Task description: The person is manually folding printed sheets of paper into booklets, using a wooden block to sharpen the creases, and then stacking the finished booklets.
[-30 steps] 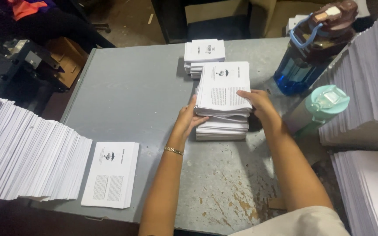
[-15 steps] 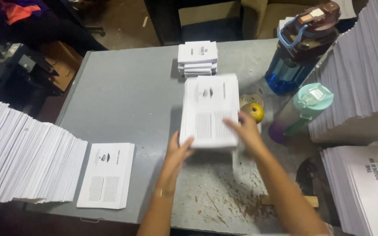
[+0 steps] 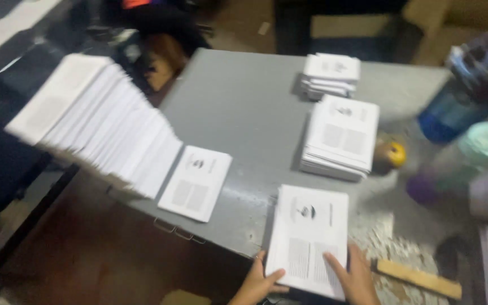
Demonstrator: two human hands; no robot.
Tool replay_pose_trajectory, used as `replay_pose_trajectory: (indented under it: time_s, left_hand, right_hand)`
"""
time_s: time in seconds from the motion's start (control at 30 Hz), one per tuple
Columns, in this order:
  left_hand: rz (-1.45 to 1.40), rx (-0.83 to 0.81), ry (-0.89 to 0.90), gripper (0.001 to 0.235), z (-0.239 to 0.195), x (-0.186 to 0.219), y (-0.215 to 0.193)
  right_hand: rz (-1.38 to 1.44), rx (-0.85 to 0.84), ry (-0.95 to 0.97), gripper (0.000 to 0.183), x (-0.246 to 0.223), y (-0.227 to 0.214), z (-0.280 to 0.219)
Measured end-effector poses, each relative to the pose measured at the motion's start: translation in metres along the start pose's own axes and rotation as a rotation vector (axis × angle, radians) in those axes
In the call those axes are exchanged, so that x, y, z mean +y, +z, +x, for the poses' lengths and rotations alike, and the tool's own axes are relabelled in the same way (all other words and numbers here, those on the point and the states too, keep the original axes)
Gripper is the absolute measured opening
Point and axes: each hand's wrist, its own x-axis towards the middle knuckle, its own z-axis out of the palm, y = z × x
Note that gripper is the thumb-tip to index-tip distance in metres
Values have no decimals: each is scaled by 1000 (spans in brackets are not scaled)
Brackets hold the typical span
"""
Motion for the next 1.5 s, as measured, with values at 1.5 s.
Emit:
replay_pose_trajectory:
  time_s: [1.5]
  left_hand:
    - [258, -127, 778, 98, -25, 116, 69]
  right_hand:
    - [525, 177, -351, 118, 12, -41, 11]
